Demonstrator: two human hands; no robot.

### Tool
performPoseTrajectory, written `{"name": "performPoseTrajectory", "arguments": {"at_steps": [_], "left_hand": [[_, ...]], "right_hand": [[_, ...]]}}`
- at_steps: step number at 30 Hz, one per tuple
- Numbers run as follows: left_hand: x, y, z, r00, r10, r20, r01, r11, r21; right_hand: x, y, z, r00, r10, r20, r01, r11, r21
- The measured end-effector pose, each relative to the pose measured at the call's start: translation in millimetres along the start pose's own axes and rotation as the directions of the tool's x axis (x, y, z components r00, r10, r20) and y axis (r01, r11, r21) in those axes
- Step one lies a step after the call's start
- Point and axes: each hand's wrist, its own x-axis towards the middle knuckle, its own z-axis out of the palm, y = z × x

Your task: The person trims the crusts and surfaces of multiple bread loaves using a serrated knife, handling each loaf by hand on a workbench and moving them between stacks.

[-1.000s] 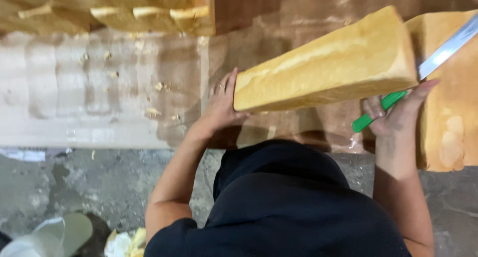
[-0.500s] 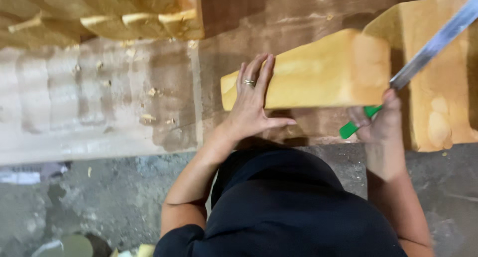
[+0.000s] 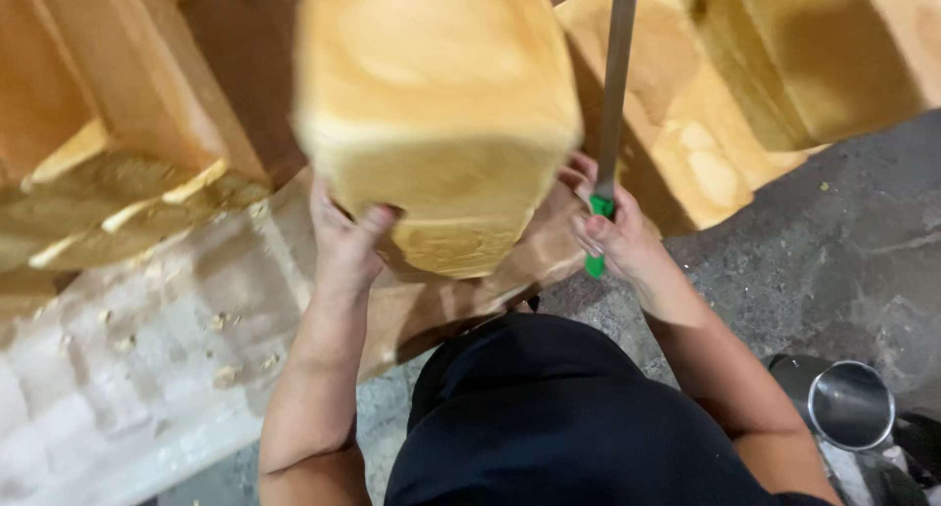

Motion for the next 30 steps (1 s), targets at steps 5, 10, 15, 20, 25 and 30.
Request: {"name": "performPoseTrajectory", "arguments": {"at_steps": [5, 10, 15, 20, 25, 30], "left_hand": [[56.7, -40.3, 53.3, 0.987, -0.137, -0.086, 0.092, 0.914, -0.396], [137.9, -137.1, 169.0, 0.959, -0.283, -0.007, 0.236, 0.812, -0.534], [170.6, -230.1, 267.3, 0.956, -0.285, 0.066, 0.281, 0.958, 0.061], [128.4, -290.7, 314.0, 0.745, -0.53, 0.406, 0.389, 0.839, 0.38], [126.4, -316.1, 340.7, 0.765, -0.411, 0.495, 0.189, 0.879, 0.438], [128.0, -296.5, 262.1, 0.932, -0.16, 0.325, -0.059, 0.82, 0.57]], "right_hand": [[-49.4, -41.6, -27.2, 0.93, 0.079, -0.358, -0.069, 0.997, 0.04], [-86.5, -86.3, -70.8, 0.793, -0.518, -0.321, 0.524, 0.849, -0.074], [-104.4, -107.4, -131.4, 0.594, -0.542, -0.594, 0.353, 0.839, -0.414], [-116.2, -79.4, -172.6, 0.57, -0.379, -0.729, 0.112, 0.915, -0.389], [-134.6, -70.7, -203.6, 0.584, -0.505, -0.635, 0.088, 0.817, -0.569], [-128.3, -57.7, -183.8, 0.682, -0.491, -0.542, 0.099, 0.796, -0.597]]}}
